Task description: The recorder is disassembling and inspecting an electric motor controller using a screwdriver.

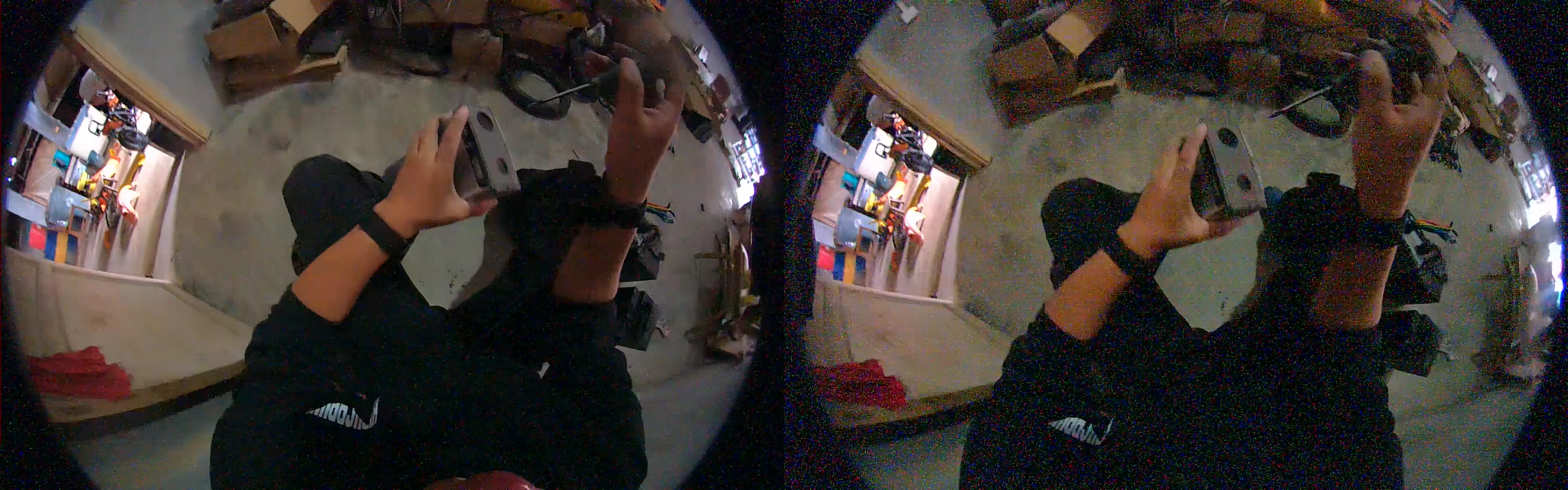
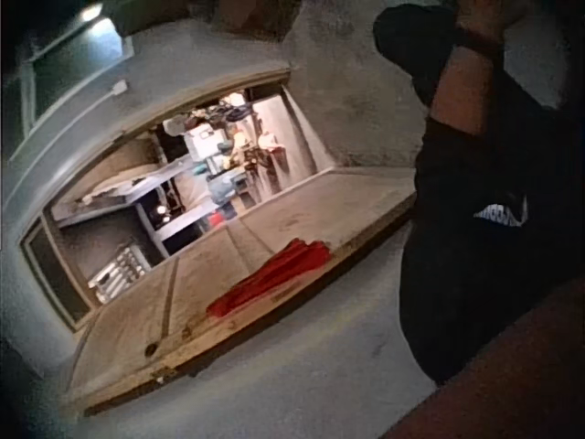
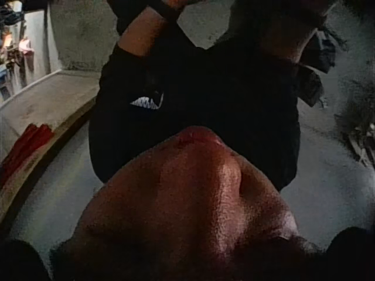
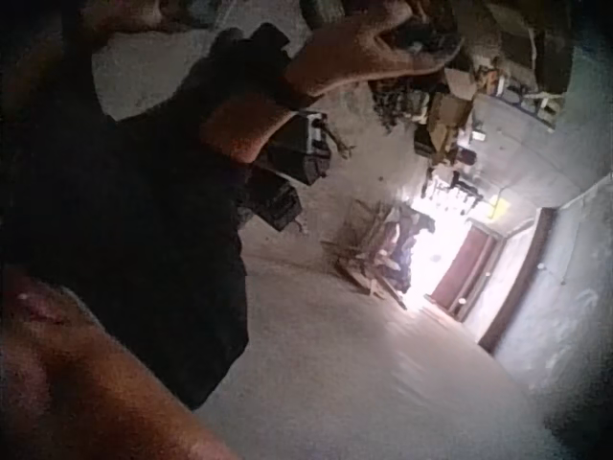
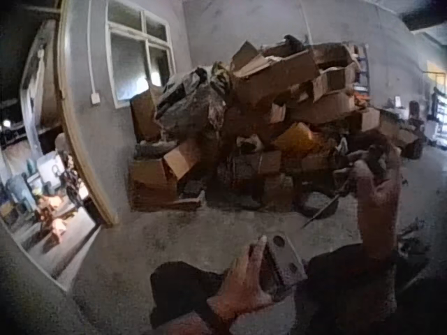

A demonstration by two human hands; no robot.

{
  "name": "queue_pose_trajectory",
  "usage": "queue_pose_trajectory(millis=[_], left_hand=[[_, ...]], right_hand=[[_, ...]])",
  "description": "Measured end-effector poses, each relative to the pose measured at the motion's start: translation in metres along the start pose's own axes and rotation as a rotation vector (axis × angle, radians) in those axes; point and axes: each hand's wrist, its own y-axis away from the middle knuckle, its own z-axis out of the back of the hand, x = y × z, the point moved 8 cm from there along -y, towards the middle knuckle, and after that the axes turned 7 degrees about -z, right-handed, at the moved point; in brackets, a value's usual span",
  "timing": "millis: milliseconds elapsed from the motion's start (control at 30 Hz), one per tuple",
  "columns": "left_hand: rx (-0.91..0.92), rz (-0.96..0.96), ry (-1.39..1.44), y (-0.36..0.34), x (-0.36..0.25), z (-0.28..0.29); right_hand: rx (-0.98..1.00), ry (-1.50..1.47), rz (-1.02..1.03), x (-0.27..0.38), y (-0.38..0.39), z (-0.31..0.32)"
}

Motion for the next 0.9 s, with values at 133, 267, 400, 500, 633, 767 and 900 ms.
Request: queue_pose_trajectory(millis=[133, 267, 400, 500, 633, 767, 900], left_hand=[[-0.102, 0.142, 0.0, 0.001, 0.013, 0.011], [-0.184, 0.238, -0.068, 0.003, 0.026, 0.023], [-0.256, 0.25, -0.173, 0.005, 0.028, 0.044], [-0.218, 0.269, -0.201, 0.008, 0.026, 0.053], [-0.053, 0.421, -0.088, 0.003, 0.031, 0.056], [-0.097, 0.382, -0.091, 0.011, 0.041, 0.056], [-0.082, 0.389, -0.054, 0.003, 0.037, 0.051]], right_hand=[[0.032, 0.105, -0.061, -0.041, -0.004, 0.015], [0.134, 0.4, -0.249, -0.109, 0.023, 0.011], [0.37, 0.523, -0.275, -0.178, 0.088, -0.031], [0.611, 0.486, -0.613, -0.242, 0.164, -0.051], [0.732, 0.492, -0.791, -0.36, 0.305, -0.011], [0.828, 0.4, -1.377, -0.422, 0.437, 0.014], [0.918, 0.845, -1.07, -0.462, 0.48, 0.049]])
